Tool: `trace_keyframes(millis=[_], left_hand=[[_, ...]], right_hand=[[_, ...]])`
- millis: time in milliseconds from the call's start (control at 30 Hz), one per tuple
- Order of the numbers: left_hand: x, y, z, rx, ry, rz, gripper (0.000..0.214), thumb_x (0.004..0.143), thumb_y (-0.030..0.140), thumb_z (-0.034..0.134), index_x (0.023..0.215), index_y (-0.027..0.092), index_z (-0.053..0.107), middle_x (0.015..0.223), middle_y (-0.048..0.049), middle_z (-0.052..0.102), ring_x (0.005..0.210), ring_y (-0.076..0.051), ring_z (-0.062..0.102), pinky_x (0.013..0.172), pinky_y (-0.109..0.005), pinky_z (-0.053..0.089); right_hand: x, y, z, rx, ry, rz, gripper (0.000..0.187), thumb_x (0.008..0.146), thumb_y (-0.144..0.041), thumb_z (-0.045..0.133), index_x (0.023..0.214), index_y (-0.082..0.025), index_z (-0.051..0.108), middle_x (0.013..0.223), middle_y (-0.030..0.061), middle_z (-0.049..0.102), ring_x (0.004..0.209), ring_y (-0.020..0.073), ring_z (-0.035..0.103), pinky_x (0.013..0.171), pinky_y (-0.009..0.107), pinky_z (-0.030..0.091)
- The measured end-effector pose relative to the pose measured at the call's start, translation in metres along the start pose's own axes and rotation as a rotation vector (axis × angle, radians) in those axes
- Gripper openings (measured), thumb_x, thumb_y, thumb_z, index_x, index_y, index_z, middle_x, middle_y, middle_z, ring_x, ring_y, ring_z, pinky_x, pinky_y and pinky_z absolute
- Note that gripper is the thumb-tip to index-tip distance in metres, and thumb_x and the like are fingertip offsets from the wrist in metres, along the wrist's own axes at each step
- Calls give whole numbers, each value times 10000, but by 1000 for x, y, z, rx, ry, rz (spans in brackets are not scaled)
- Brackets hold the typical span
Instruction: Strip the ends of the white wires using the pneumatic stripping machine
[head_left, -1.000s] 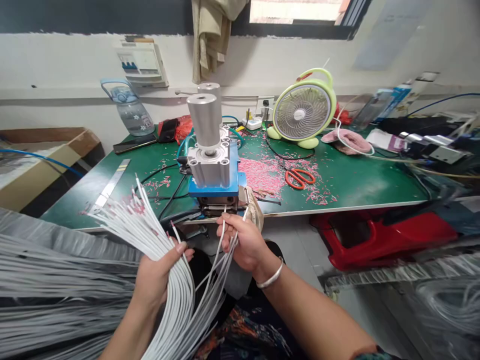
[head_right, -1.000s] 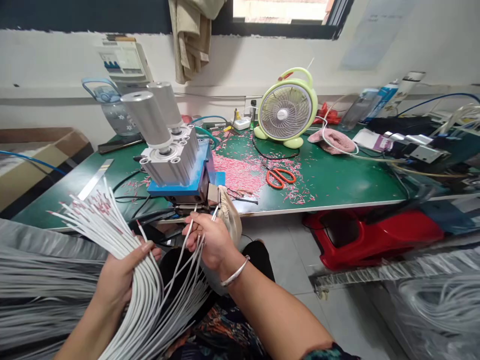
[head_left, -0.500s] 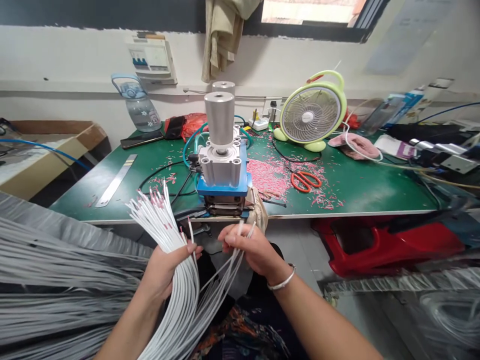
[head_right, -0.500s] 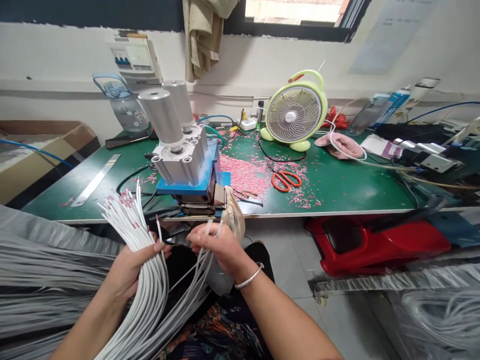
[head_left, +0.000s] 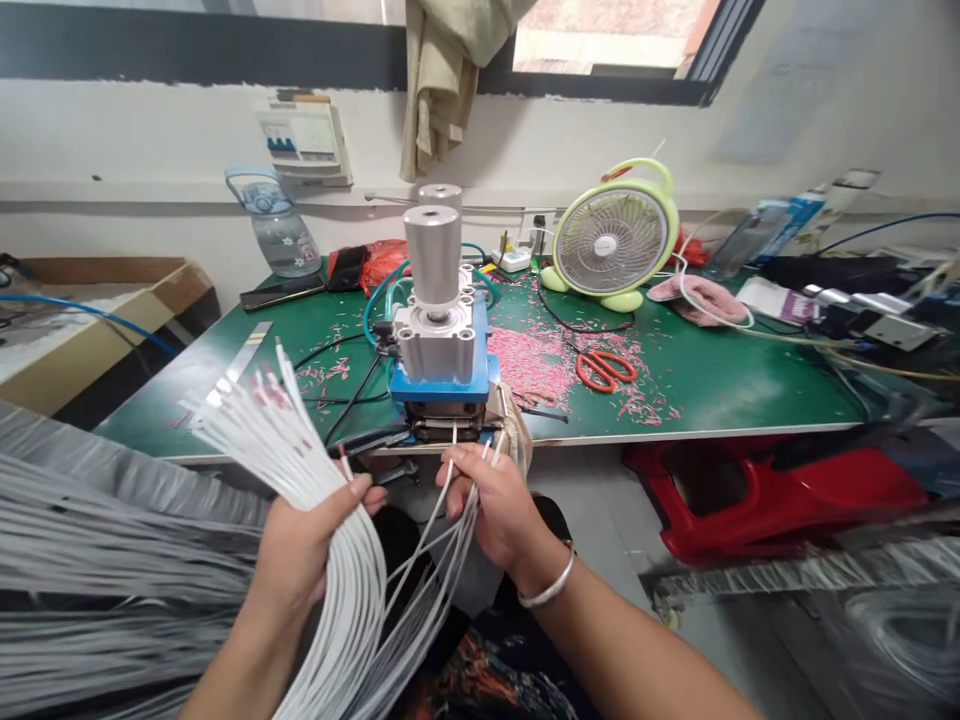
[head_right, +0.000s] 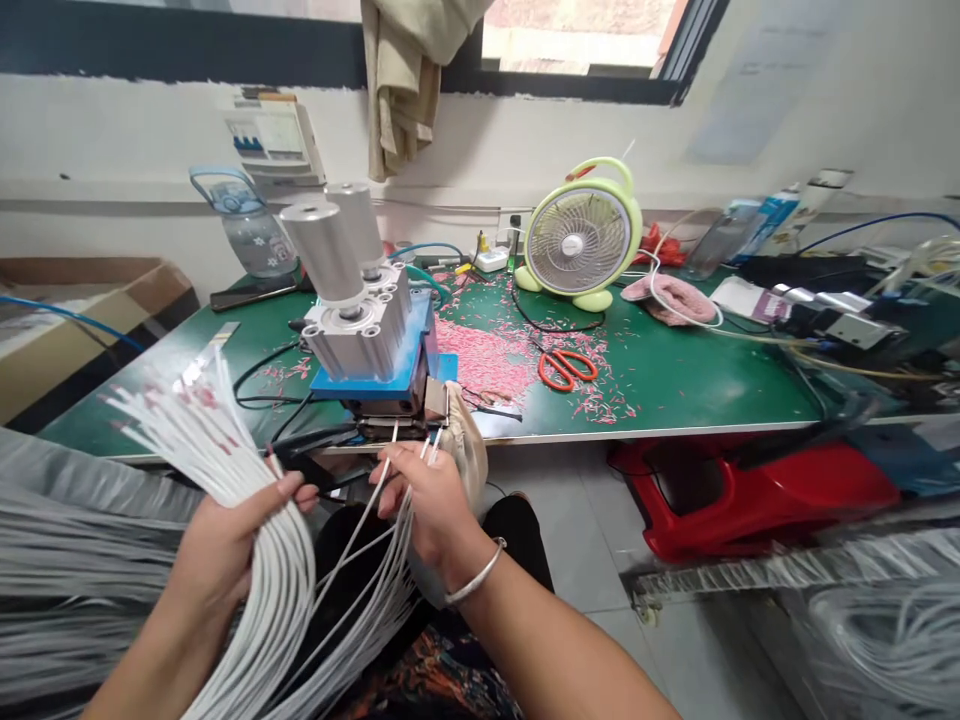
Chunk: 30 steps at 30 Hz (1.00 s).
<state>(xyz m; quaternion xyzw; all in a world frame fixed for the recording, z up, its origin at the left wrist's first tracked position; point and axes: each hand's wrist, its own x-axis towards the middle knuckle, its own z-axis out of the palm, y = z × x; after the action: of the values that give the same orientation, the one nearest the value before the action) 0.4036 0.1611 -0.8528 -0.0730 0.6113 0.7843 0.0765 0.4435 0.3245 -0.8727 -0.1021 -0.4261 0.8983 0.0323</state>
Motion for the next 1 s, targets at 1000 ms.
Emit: trace_keyframes(millis=[1000], left_hand=[[-5, -15, 15, -13, -232, -108, 343, 533, 191, 721, 850, 114, 611, 840, -77, 658, 733, -226, 626, 642, -324, 505]], right_hand=[[-10, 26, 6, -375, -241, -39, 323, 726, -430, 555, 651, -120, 599, 440, -32, 466, 394, 52, 398, 409, 176, 304]])
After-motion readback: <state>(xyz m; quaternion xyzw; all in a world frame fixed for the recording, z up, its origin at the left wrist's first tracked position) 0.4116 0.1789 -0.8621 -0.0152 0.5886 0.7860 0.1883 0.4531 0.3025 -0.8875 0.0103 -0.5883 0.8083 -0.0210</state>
